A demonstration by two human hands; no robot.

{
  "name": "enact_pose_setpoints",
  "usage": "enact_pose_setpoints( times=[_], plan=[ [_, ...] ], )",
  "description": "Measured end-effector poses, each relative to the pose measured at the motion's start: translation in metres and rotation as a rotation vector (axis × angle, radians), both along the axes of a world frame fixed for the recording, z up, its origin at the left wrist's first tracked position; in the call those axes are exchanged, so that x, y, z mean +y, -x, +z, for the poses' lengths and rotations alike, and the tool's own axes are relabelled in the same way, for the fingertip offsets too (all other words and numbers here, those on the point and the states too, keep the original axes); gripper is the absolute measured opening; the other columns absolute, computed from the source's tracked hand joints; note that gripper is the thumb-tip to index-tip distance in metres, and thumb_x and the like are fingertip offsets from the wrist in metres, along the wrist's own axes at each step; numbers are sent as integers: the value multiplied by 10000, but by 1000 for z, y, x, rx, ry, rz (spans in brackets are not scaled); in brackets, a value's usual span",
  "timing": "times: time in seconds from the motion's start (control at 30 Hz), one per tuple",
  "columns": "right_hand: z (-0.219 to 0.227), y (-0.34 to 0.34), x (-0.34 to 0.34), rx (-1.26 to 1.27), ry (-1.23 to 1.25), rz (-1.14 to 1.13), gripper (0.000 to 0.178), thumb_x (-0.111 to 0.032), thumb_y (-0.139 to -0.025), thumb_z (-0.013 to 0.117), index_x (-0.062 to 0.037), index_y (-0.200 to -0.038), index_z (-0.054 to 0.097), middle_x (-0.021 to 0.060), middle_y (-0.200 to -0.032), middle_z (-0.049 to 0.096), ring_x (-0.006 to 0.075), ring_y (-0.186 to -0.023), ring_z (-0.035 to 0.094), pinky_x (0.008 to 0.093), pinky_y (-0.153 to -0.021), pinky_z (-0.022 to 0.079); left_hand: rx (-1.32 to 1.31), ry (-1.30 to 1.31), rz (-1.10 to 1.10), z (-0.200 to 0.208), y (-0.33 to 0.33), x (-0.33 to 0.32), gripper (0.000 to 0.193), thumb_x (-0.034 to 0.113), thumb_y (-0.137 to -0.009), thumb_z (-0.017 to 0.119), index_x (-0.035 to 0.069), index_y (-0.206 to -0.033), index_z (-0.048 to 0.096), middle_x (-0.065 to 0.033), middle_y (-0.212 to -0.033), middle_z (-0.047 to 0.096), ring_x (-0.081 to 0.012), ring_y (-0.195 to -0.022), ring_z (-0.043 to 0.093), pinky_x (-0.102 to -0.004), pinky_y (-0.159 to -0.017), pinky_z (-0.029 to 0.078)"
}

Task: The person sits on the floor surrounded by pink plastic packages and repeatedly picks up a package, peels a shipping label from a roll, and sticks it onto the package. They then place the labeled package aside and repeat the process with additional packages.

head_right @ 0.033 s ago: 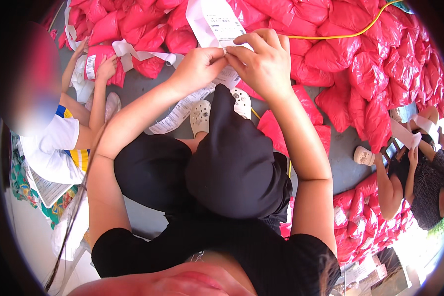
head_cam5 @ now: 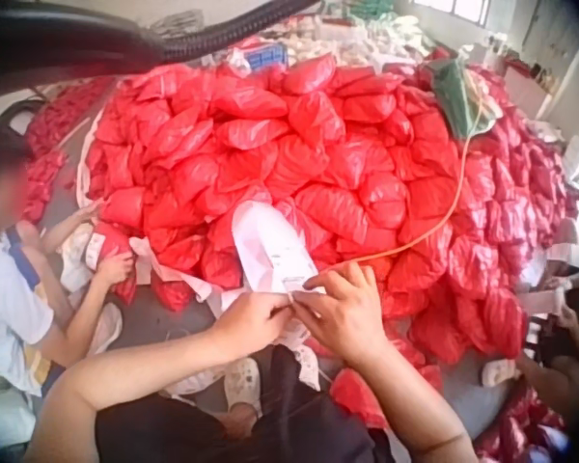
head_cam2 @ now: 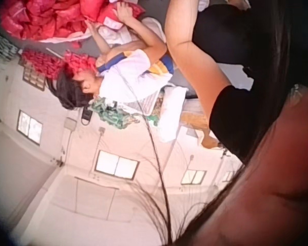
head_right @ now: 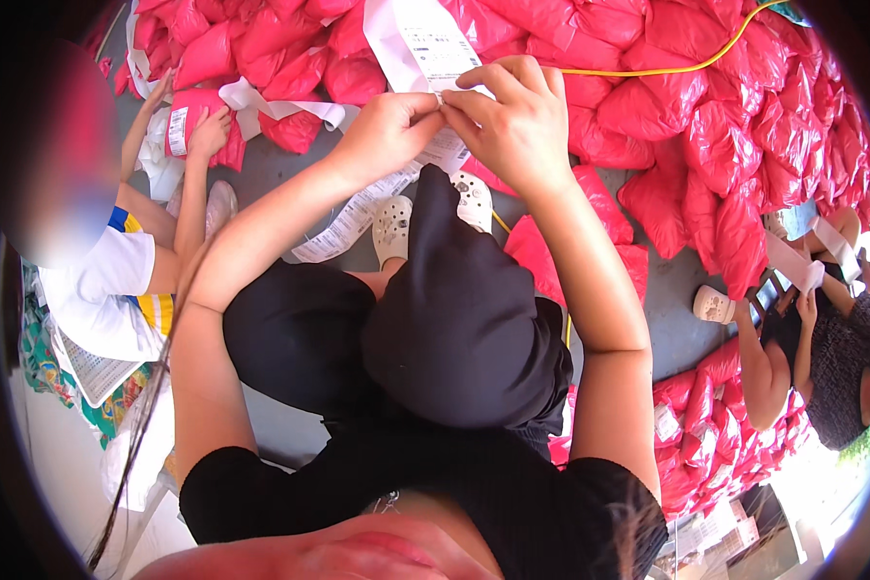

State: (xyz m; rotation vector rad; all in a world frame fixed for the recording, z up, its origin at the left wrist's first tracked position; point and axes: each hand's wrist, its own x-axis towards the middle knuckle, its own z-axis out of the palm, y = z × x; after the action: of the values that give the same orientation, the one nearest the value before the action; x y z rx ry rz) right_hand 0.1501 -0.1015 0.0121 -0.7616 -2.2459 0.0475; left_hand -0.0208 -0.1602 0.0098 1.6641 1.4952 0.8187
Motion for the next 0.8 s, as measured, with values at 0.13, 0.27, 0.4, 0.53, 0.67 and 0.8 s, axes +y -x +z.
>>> enact_pose_setpoints(
  times=[0.13,0.27,0.4,0.53,0.67,0.8],
  plan=[
    [-11,3,5,146,294,42,54,-181,-728,707,-153,-774,707,-32,-781,636,149,-705,594,286,-571,424,5,43,-7,-11,6,3,173,130,-877,552,-10,-915,646,-89,-693,640,-90,-624,577,-274,-580,459],
    [-15,-2,9,534,1304,63,188,-171,-915,561,2,-941,628,63,-772,655,124,-605,651,227,-511,487,-179,249,23,-40,26,5,194,108,-893,569,-34,-990,659,-30,-831,678,-62,-732,585,-230,-660,472],
    [-1,-37,30,839,1479,33,76,-91,-940,501,-21,-913,514,93,-768,622,190,-627,656,269,-565,538,-224,442,72,-63,66,-5,217,118,-896,565,-43,-1012,653,-29,-851,671,-58,-764,579,-215,-683,460],
    [-12,-87,28,624,1107,-19,125,-38,-934,498,61,-985,554,141,-836,655,232,-824,684,287,-729,558,-232,880,148,-103,140,-44,227,165,-901,551,-10,-1006,652,-45,-857,667,-114,-750,623,-254,-686,491],
    [-71,-106,-2,208,733,-337,148,-96,-907,571,8,-991,634,97,-886,691,177,-865,678,273,-735,528,-427,1079,351,-110,158,-84,221,156,-911,538,6,-1049,621,-60,-919,669,-148,-798,647,-300,-734,521],
    [-176,-82,-34,100,568,-370,139,-171,-843,637,-93,-953,671,94,-945,679,262,-803,664,338,-687,536,-384,1104,352,-100,138,-80,198,176,-904,558,15,-1004,615,-58,-911,661,-148,-793,639,-322,-770,523]
  ],
)
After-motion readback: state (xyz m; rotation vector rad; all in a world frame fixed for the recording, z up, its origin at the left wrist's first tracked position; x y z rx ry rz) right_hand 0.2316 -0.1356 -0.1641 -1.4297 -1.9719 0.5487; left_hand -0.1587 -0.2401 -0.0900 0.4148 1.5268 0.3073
